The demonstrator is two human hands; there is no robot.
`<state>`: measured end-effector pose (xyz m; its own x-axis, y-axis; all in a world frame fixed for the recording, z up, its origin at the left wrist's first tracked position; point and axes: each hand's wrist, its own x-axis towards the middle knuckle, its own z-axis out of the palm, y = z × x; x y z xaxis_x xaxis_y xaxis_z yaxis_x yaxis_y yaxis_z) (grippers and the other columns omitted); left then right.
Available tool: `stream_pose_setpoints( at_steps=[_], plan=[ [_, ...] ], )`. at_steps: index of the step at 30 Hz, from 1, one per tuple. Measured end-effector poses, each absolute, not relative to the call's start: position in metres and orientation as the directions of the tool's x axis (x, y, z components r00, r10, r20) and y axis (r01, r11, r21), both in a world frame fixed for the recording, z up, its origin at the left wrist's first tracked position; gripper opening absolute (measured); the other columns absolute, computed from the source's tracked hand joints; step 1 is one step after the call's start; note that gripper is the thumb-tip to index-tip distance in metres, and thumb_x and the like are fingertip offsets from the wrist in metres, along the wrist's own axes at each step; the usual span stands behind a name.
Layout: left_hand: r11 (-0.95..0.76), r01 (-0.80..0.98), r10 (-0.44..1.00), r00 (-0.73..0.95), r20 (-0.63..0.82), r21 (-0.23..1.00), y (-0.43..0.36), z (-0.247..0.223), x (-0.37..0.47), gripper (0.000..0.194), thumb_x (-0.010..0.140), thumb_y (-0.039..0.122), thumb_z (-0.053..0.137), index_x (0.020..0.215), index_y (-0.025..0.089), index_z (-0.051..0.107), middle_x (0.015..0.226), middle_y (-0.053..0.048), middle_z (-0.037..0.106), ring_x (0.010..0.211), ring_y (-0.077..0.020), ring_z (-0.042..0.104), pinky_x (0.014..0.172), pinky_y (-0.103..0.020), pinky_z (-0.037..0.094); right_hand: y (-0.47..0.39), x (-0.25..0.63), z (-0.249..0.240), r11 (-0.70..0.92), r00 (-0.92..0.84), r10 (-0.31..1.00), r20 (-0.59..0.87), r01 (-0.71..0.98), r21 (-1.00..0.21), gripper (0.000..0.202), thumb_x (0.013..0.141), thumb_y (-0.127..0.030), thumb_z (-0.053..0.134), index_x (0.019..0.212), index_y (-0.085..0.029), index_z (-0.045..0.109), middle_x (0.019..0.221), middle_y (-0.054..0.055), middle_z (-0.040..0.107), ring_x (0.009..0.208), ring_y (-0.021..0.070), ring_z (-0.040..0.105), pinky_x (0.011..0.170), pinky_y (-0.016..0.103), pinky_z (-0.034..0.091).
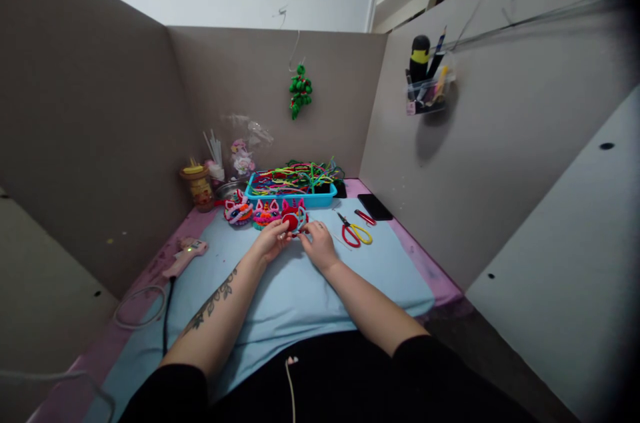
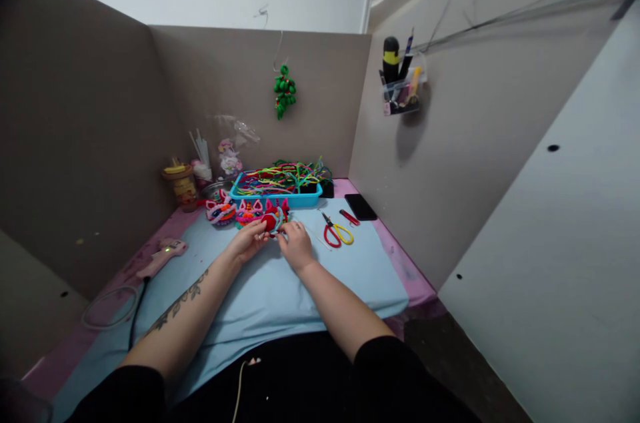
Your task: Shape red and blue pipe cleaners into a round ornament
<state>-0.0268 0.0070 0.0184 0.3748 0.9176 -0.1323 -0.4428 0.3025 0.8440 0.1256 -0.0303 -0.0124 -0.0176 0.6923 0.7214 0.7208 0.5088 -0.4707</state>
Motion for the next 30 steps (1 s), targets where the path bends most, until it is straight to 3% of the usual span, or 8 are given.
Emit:
stream_pose_setpoints(
  at_steps=[6, 14, 19, 25, 30],
  plan=[
    [0.293, -0.464, 0.93, 0.342, -0.136, 0.836, 0.01, 0.017, -0.028, 0.01, 0.075, 0.015, 0.068, 0.079, 0.01, 0.061, 0.062, -0.001, 0.061, 0.049, -0.0065, 0.058, 0.047, -0.015, 0.049, -0.031, 0.126, -0.012, 0.561, -0.034, 0.674, 0.738, 0.672, -0.483, 0.011, 0.085, -0.022, 0.052, 0.08, -0.022, 0.062, 0.081, 0.005, 0.064, 0.082, 0.0213, 0.054, 0.08, 0.035, 0.043],
    [0.228, -0.624, 0.973, 0.133, -0.187, 0.748, 0.02, 0.018, -0.033, 0.004, 0.08, 0.009, 0.059, 0.076, 0.009, 0.06, 0.059, -0.002, 0.061, 0.049, -0.0072, 0.059, 0.046, -0.014, 0.05, -0.038, 0.123, -0.01, 0.744, -0.211, 0.596, 0.775, 0.509, -0.433, 0.007, 0.081, -0.019, 0.056, 0.076, -0.021, 0.061, 0.073, 0.004, 0.063, 0.075, 0.0187, 0.055, 0.075, 0.033, 0.044],
    [0.183, -0.656, 0.978, 0.042, -0.206, 0.732, 0.028, 0.019, -0.041, 0.008, 0.082, 0.009, 0.057, 0.074, 0.01, 0.058, 0.056, 0.0, 0.059, 0.047, -0.0054, 0.057, 0.046, -0.012, 0.049, -0.045, 0.12, -0.005, 0.776, -0.256, 0.598, 0.76, 0.422, -0.469, 0.007, 0.077, -0.02, 0.06, 0.07, -0.021, 0.06, 0.067, 0.002, 0.062, 0.069, 0.0168, 0.055, 0.071, 0.032, 0.045],
    [0.195, -0.62, 0.977, 0.057, -0.205, 0.76, 0.026, 0.021, -0.042, 0.006, 0.081, 0.009, 0.058, 0.075, 0.01, 0.058, 0.057, -0.001, 0.059, 0.046, -0.0065, 0.057, 0.044, -0.013, 0.049, -0.047, 0.124, -0.002, 0.742, -0.213, 0.65, 0.729, 0.387, -0.548, 0.013, 0.078, -0.029, 0.059, 0.068, -0.021, 0.06, 0.065, 0.002, 0.061, 0.066, 0.0161, 0.054, 0.068, 0.031, 0.045],
    [0.236, -0.57, 0.972, 0.134, -0.194, 0.787, 0.019, 0.022, -0.039, 0.003, 0.078, 0.009, 0.062, 0.076, 0.009, 0.059, 0.058, -0.001, 0.06, 0.045, -0.007, 0.056, 0.043, -0.015, 0.048, -0.042, 0.131, -0.008, 0.609, -0.011, 0.774, 0.634, 0.292, -0.738, 0.035, 0.088, -0.045, 0.041, 0.081, -0.018, 0.062, 0.063, 0.001, 0.059, 0.059, 0.0141, 0.055, 0.059, 0.027, 0.044]
  ],
)
